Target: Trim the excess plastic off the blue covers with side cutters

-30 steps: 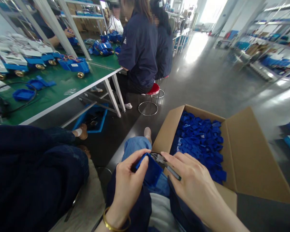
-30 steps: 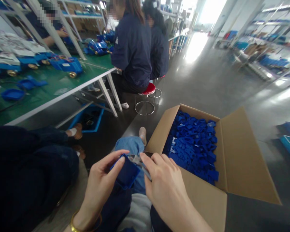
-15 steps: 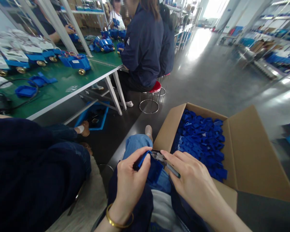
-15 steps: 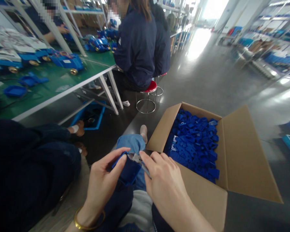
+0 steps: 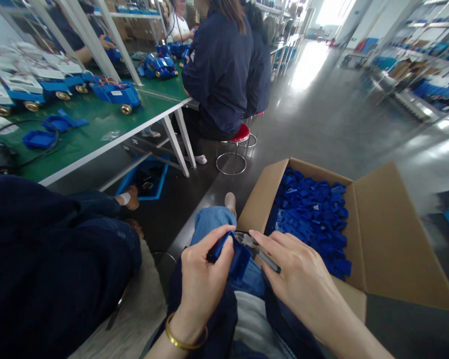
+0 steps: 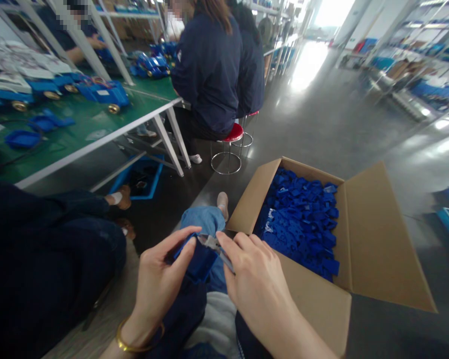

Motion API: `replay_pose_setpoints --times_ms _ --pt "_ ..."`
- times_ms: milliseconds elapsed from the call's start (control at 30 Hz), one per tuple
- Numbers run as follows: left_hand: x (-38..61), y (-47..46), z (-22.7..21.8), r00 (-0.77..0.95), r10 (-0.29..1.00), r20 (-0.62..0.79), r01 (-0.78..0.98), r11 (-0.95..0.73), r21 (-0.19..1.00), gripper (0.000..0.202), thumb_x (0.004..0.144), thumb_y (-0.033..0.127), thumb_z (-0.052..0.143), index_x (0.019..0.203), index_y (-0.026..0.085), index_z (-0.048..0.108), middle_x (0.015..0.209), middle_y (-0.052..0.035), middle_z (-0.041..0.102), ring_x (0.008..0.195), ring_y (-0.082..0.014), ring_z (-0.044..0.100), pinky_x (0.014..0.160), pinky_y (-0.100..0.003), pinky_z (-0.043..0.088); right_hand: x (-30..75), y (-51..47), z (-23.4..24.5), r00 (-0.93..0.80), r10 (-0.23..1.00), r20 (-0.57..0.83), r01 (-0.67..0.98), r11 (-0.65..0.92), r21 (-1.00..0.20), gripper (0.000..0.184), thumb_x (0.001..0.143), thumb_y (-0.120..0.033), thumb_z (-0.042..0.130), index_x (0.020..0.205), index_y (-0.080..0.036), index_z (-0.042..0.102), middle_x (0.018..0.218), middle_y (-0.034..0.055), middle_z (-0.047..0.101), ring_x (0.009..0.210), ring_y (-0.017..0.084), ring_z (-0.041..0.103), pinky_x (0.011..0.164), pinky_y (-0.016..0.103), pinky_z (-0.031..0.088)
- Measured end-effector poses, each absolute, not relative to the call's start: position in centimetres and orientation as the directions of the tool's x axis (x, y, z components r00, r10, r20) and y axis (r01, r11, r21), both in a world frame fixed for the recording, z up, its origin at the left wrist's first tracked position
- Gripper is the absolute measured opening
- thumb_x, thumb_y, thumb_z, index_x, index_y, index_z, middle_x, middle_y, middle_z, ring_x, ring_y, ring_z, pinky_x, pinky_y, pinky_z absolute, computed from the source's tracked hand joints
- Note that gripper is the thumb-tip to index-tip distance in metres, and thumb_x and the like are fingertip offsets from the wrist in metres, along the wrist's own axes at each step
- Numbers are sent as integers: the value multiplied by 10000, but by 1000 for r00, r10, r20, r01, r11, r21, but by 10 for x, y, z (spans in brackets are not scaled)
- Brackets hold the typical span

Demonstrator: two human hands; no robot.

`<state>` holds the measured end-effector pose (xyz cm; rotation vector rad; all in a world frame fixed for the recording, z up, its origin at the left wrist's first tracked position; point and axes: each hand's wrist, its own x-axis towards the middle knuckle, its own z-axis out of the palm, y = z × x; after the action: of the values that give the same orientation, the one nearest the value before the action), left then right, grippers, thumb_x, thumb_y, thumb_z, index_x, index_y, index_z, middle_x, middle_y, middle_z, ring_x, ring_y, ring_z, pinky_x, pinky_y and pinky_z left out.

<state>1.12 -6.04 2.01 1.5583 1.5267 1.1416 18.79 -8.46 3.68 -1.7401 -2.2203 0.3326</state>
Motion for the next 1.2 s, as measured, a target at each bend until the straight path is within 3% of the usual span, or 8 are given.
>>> replay_pose_setpoints --times_ms 633,1200 --pt "10 -61 17 -39 977 207 479 -164 862 216 901 243 628 1023 226 806 991 -6 834 900 -196 788 865 -230 573 186 -84 41 -240 968 79 916 253 -312 428 888 -115 597 1301 -203 666 917 64 681 830 272 664 714 431 574" --pt "10 -62 12 5 908 420 580 -345 738 219 898 179 635 1038 140 798 952 -66 838 812 -184 803 759 -199 601 182 -85 41 -253 961 111 942 271 -197 421 851 -120 645 1258 -221 683 896 52 676 809 268 672 679 381 532"
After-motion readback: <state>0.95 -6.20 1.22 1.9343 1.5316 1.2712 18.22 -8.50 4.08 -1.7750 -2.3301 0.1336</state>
